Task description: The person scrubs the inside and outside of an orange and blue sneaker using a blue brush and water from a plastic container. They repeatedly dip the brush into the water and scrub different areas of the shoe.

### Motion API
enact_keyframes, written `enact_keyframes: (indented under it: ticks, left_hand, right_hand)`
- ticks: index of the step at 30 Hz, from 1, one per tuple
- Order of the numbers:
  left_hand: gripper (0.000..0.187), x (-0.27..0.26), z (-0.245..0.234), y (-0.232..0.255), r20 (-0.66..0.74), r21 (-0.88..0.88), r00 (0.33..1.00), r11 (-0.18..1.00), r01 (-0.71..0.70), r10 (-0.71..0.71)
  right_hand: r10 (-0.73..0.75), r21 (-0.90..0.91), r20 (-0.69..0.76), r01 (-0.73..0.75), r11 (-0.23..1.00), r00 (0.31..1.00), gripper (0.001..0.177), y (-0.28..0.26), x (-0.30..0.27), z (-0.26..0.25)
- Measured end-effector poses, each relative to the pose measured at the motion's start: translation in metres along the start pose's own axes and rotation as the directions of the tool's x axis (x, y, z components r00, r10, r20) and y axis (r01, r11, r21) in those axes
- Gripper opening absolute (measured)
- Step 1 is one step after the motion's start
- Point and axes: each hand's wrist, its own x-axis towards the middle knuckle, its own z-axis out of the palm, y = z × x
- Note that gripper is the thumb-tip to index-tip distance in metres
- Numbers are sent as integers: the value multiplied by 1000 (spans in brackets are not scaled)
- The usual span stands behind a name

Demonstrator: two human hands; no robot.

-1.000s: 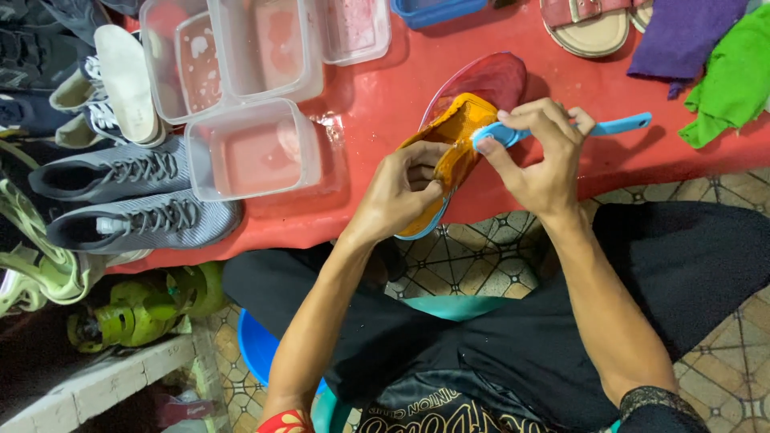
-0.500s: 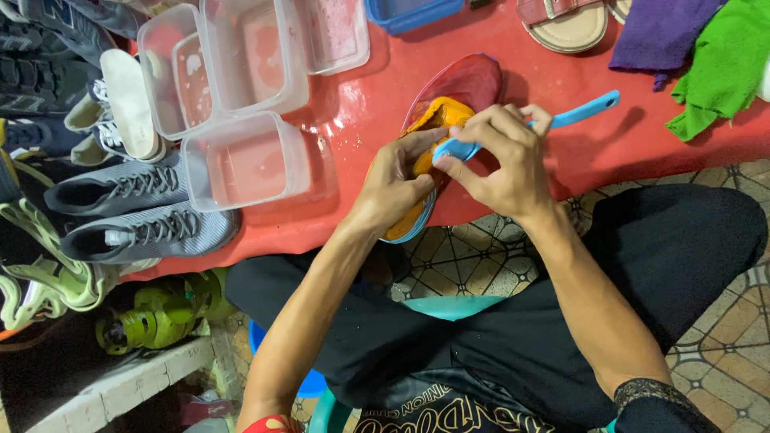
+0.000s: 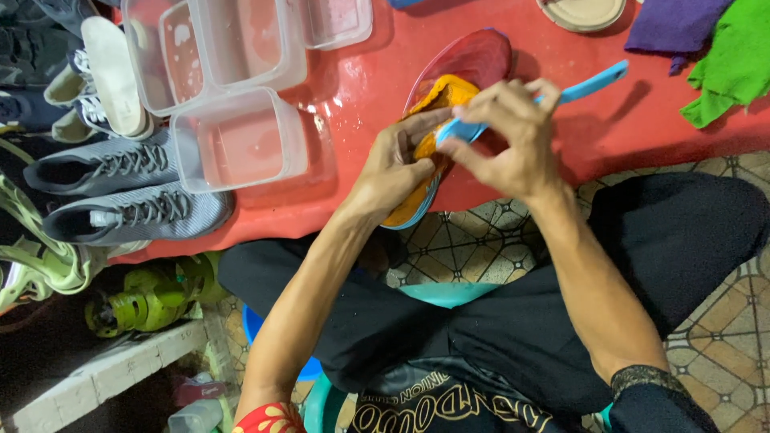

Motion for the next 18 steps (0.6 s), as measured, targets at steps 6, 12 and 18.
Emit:
enact_keyframes:
  ticks: [6,12,18]
  left_hand:
    - [82,4,-2,-7,9,-121,999,992,48,-47]
    - [87,3,-1,-6,41,-118,999,992,38,-33]
    - [87,2,-3,-7,47,-119,998,992,49,-44]
  right_hand:
    - [-28,-19,12,28,999,1000,34,-9,0,-2]
    - [-28,-30,-10,28,999,1000,37,-11,2,-1]
    - [15,-15,20,-14,1000,1000,43,-1,-2,2]
